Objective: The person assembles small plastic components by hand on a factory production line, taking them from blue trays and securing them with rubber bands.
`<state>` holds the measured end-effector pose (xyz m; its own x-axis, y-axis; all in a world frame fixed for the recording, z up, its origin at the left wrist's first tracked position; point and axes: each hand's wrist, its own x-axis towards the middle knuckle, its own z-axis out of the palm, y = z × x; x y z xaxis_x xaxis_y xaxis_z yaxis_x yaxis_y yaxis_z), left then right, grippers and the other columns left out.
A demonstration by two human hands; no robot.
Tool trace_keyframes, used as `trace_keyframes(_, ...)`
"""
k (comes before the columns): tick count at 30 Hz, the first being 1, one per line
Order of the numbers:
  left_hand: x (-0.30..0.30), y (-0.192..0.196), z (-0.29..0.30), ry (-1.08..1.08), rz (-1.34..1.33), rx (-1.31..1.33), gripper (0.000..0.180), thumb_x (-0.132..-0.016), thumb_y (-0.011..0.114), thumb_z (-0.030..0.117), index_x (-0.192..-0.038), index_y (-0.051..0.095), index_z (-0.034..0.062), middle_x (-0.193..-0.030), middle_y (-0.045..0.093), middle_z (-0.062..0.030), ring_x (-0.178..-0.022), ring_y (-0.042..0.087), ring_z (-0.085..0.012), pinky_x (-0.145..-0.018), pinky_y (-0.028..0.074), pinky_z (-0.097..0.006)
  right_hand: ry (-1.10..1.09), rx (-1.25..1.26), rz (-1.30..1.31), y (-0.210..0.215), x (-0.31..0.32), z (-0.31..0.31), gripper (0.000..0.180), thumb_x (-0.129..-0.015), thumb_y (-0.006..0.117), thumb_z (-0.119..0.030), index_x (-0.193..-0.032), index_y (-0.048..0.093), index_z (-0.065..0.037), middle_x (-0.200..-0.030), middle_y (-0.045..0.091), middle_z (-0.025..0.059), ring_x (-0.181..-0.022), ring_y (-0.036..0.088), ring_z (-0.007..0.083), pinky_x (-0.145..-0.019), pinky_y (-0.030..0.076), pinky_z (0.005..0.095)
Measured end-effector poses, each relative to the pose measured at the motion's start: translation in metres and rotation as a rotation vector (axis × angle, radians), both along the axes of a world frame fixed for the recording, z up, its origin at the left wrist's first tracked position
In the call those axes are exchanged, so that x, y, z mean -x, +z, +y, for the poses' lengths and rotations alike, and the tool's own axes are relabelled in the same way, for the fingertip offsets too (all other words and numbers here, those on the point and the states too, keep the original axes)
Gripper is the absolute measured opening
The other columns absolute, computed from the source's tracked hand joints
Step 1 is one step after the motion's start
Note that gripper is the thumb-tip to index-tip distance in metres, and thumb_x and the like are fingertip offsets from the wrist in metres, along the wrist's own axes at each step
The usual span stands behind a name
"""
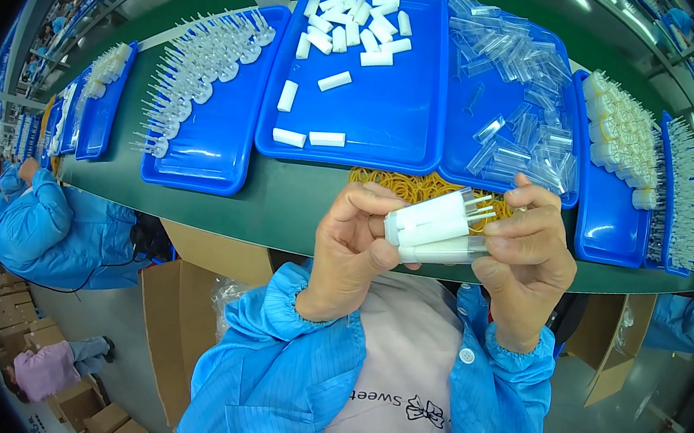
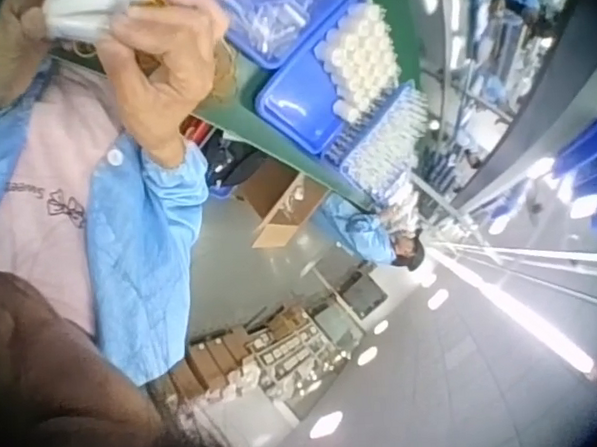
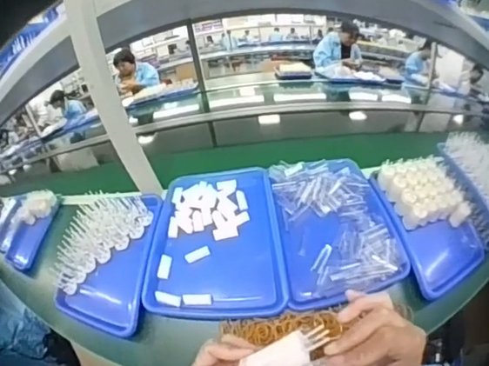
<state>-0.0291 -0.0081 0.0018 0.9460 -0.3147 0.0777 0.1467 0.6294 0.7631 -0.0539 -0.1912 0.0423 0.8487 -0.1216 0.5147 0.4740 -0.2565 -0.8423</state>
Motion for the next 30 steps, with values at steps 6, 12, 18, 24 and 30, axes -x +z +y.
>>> trace_keyframes(6,0.002,-0.003,-0.004,0.011,0.017,0.005,0.042,-0.080,0.075,0.023,-0.108,0.050,0.0036,-0.107,0.052,-0.0085,-0.095,0.062,-0.0203,-0.068,0.058,-0.031,-0.007,-0.046,0.011,-0.007,-0.002,0.008,0.021,-0.064,0.082,-0.008,-0.079,0.069,-0.012,-0.087,0.064,0.0019,-0.102,0.053,0.0251,-0.100,0.033,0.0509)
trace_keyframes(12,0.000,-0.007,-0.006,0.000,0.073,0.004,0.041,-0.081,0.074,0.023,-0.109,0.050,0.0043,-0.108,0.054,-0.0090,-0.095,0.062,-0.0208,-0.068,0.058,-0.031,-0.029,-0.052,0.040,-0.016,-0.005,0.009,0.018,-0.067,0.079,-0.005,-0.080,0.068,-0.011,-0.086,0.064,0.0021,-0.099,0.054,0.0238,-0.098,0.035,0.0488)
trace_keyframes(18,-0.012,-0.010,-0.002,-0.017,0.108,-0.073,0.041,-0.085,0.071,0.025,-0.112,0.048,0.0041,-0.109,0.058,-0.0104,-0.093,0.062,-0.0188,-0.074,0.056,-0.031,-0.012,0.119,0.036,-0.016,-0.019,0.005,0.014,-0.072,0.073,-0.004,-0.085,0.068,-0.006,-0.090,0.066,0.0054,-0.099,0.056,0.0243,-0.089,0.042,0.0355)
trace_keyframes(24,-0.020,-0.016,0.006,0.000,0.160,-0.066,0.042,-0.088,0.066,0.028,-0.116,0.047,0.0032,-0.110,0.059,-0.0122,-0.093,0.063,-0.0189,-0.079,0.055,-0.031,-0.045,0.250,0.120,-0.007,-0.084,-0.028,0.023,-0.085,0.062,-0.019,-0.103,0.067,-0.005,-0.092,0.066,0.0082,-0.095,0.057,0.0233,-0.086,0.043,0.0356)
trace_keyframes(30,-0.023,-0.016,0.009,-0.004,0.172,-0.055,0.042,-0.094,0.057,0.031,-0.123,0.044,0.0036,-0.114,0.058,-0.0141,-0.094,0.063,-0.0200,-0.081,0.054,-0.032,-0.315,1.006,0.253,-0.045,-0.155,-0.056,0.030,-0.083,0.065,-0.027,-0.106,0.066,-0.008,-0.090,0.066,0.0073,-0.092,0.057,0.0246,-0.082,0.041,0.0433)
